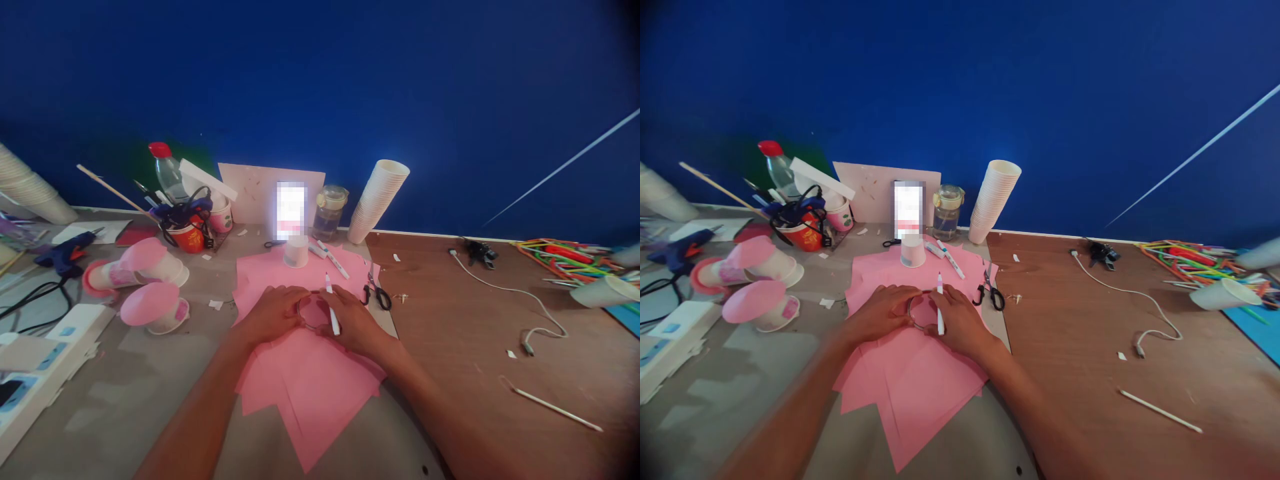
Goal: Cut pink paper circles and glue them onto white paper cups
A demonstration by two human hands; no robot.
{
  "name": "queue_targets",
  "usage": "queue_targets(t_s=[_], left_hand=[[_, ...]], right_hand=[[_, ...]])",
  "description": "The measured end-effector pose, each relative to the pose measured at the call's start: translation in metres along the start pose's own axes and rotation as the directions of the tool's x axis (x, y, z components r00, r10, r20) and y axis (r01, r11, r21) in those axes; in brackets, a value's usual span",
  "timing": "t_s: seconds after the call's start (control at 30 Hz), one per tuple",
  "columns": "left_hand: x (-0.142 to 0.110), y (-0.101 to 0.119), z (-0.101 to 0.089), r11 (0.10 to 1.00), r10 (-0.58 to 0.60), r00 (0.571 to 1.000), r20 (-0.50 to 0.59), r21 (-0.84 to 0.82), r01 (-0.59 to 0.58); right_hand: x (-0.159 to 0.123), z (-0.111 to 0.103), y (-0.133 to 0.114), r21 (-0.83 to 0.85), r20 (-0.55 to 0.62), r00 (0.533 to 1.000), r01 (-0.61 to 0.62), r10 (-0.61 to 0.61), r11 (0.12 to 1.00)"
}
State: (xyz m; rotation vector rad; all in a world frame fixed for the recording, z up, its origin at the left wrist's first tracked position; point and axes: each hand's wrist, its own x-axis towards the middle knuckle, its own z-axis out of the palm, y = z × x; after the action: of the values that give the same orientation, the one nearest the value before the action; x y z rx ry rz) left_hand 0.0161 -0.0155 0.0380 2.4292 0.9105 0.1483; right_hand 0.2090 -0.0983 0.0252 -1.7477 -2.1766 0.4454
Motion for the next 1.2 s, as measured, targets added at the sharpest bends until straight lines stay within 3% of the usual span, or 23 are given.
queue_targets(t_s=[0.33,0.4,0.47,0.57,0.67,0.77,0.9,1.03,1.2], left_hand=[[0.003,-0.001,0.005,0.998,0.054,0.998,-0.027,0.014,-0.053],[0.003,-0.001,0.006,0.998,0.052,0.998,-0.024,0.021,-0.051],[0.003,-0.001,0.006,0.999,0.048,0.999,-0.019,0.023,-0.048],[0.003,0.0,0.005,1.0,0.019,1.0,-0.018,0.014,-0.019],[0.003,0.001,0.004,1.0,-0.002,1.0,-0.009,0.01,0.002],[0.004,0.002,0.003,1.0,0.003,1.0,0.006,0.006,-0.003],[0.003,0.001,0.002,0.999,0.031,0.999,0.013,0.009,-0.031],[0.003,-0.003,0.004,0.999,0.051,0.999,-0.003,0.011,-0.051],[0.003,-0.007,0.008,0.997,0.068,0.997,-0.022,0.028,-0.068]], right_hand=[[-0.001,0.0,-0.001,0.022,-0.005,1.0,-0.007,0.007,1.0],[-0.003,-0.003,0.001,0.095,-0.089,0.996,0.031,-0.022,0.995],[-0.007,-0.01,0.004,0.228,-0.245,0.969,0.078,-0.02,0.971],[-0.014,-0.026,0.011,0.554,-0.399,0.908,0.127,0.129,0.823],[-0.018,-0.037,0.02,0.753,-0.301,0.938,0.122,0.173,0.646],[-0.017,-0.04,0.021,0.799,-0.096,0.992,0.027,0.084,0.601],[-0.016,-0.04,0.006,0.741,0.105,0.994,-0.075,-0.005,0.668],[-0.016,-0.035,-0.009,0.634,0.106,0.994,-0.068,0.001,0.77],[-0.014,-0.023,-0.015,0.547,0.032,0.996,0.052,-0.083,0.835]])
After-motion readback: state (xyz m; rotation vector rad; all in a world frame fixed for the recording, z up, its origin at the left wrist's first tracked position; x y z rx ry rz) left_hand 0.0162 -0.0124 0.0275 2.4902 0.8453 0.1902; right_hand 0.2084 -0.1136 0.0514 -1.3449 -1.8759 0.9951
